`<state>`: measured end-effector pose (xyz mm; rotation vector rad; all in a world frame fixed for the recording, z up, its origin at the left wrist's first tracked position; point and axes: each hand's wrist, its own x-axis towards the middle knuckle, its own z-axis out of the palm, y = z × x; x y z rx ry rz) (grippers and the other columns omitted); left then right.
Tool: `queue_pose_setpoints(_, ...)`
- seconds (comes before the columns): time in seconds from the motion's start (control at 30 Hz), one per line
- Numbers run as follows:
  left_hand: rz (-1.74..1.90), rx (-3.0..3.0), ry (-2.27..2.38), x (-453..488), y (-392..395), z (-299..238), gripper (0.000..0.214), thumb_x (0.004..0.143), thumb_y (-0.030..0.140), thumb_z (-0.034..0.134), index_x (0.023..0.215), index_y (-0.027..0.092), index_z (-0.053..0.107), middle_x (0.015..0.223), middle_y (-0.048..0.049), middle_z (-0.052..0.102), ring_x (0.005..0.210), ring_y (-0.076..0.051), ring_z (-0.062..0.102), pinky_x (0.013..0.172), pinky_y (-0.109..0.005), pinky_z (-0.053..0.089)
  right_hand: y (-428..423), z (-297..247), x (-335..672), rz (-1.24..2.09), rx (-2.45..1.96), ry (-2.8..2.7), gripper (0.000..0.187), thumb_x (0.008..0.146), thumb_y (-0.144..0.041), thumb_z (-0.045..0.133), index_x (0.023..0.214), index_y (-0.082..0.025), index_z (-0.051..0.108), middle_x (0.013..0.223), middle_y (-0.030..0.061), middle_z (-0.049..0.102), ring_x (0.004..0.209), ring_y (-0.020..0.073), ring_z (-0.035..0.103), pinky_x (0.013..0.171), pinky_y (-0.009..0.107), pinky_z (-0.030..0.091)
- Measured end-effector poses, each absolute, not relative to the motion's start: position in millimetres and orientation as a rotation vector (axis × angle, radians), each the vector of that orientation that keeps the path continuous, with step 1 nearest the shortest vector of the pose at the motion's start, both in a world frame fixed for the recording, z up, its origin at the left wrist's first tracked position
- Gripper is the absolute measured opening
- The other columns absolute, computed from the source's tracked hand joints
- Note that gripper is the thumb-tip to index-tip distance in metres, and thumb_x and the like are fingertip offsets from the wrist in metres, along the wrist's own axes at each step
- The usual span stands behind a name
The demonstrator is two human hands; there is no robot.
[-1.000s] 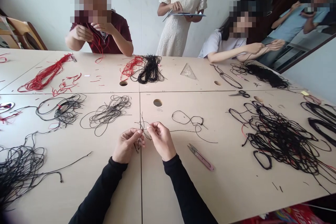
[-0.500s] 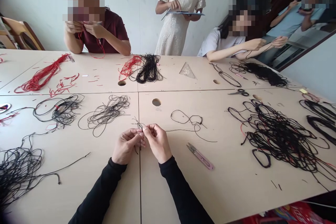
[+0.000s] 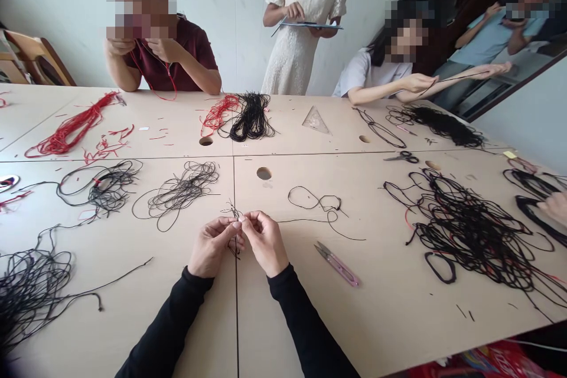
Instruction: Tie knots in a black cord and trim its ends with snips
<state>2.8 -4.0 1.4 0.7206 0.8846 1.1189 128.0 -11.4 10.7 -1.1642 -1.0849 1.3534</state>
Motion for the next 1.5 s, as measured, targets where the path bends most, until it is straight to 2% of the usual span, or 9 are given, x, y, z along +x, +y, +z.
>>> queue_pose_setpoints(0.3,1.151,0.711,0.906,3,-4,-1,0.030,0.071,0.038,0.075,0.073,0.012,0.061,0.058,-0.0013,0.062,0.049,-0.012,0.060,0.049,-0.027,0.055,-13,17,125,1.322,-1.223,-1.108,0.024,0.080,-0.041,0.062,0.078,-0.018,0.056,0.062,-0.0025,0.053,0.056,0.0118,0.048,0.053,0.025,0.041)
queue_pose_setpoints(0.53,1.183,0.717,0.950,3,-4,-3,0.032,0.069,0.040,0.076,0.073,0.013,0.059,0.059,0.0006,0.059,0.047,-0.012,0.057,0.045,-0.027,0.053,-10,29,129,1.597,-1.062,-0.590,0.014,0.070,-0.033,0.052,0.071,-0.020,0.046,0.055,-0.0087,0.023,0.047,0.0079,0.017,0.044,0.022,0.018)
queue_pose_setpoints(0.67,1.204,0.685,0.943,2,-3,-4,0.030,0.071,0.040,0.074,0.074,0.013,0.059,0.060,0.0010,0.057,0.048,-0.011,0.056,0.044,-0.025,0.051,-5,45,148,1.523,-0.959,-0.526,0.018,0.069,-0.035,0.052,0.069,-0.022,0.040,0.057,-0.0083,0.016,0.048,0.0099,0.013,0.043,0.023,0.020)
queue_pose_setpoints(0.97,1.262,0.615,0.934,1,-2,-4,0.030,0.070,0.038,0.075,0.070,0.014,0.058,0.061,0.0015,0.057,0.048,-0.010,0.056,0.043,-0.024,0.051,13,73,219,1.153,-0.921,-0.421,0.016,0.067,-0.029,0.063,0.074,-0.021,0.051,0.056,-0.0085,0.031,0.045,0.0071,0.030,0.041,0.020,0.030)
queue_pose_setpoints(1.07,1.266,0.599,0.930,2,-2,-3,0.029,0.070,0.037,0.076,0.070,0.013,0.059,0.061,0.0010,0.058,0.048,-0.011,0.057,0.044,-0.024,0.052,19,64,237,1.045,-1.209,-0.517,0.020,0.065,-0.033,0.067,0.078,-0.020,0.059,0.057,-0.0063,0.045,0.046,0.0074,0.037,0.041,0.020,0.030)
queue_pose_setpoints(1.17,1.270,0.592,0.943,3,-2,-2,0.030,0.068,0.037,0.077,0.071,0.013,0.060,0.061,0.0006,0.059,0.049,-0.011,0.058,0.044,-0.025,0.052,18,50,246,0.954,-1.736,-0.893,0.022,0.066,-0.037,0.067,0.073,-0.017,0.064,0.063,0.0030,0.062,0.049,0.0121,0.048,0.044,0.024,0.034)
queue_pose_setpoints(1.23,1.267,0.596,0.959,4,-3,-2,0.030,0.067,0.038,0.077,0.072,0.013,0.061,0.062,0.0004,0.060,0.049,-0.011,0.058,0.044,-0.025,0.052,11,45,242,0.806,-1.967,-1.170,0.021,0.071,-0.038,0.064,0.068,-0.017,0.064,0.062,0.0060,0.066,0.051,0.0156,0.053,0.049,0.028,0.038)
queue_pose_setpoints(1.33,1.262,0.617,0.977,5,-3,-2,0.032,0.067,0.040,0.077,0.073,0.013,0.062,0.062,0.0002,0.060,0.050,-0.011,0.058,0.045,-0.025,0.052,-3,45,216,0.604,-1.935,-1.381,0.026,0.081,-0.043,0.055,0.076,-0.019,0.063,0.065,0.0058,0.068,0.060,0.0188,0.059,0.059,0.030,0.042)
queue_pose_setpoints(1.5,1.263,0.646,1.000,5,-4,0,0.032,0.066,0.040,0.078,0.073,0.013,0.063,0.062,-0.0005,0.062,0.050,-0.011,0.059,0.047,-0.023,0.052,-19,48,157,1.093,-1.479,-1.644,0.030,0.081,-0.044,0.062,0.098,-0.020,0.063,0.082,0.0040,0.069,0.072,0.0174,0.062,0.064,0.028,0.047)
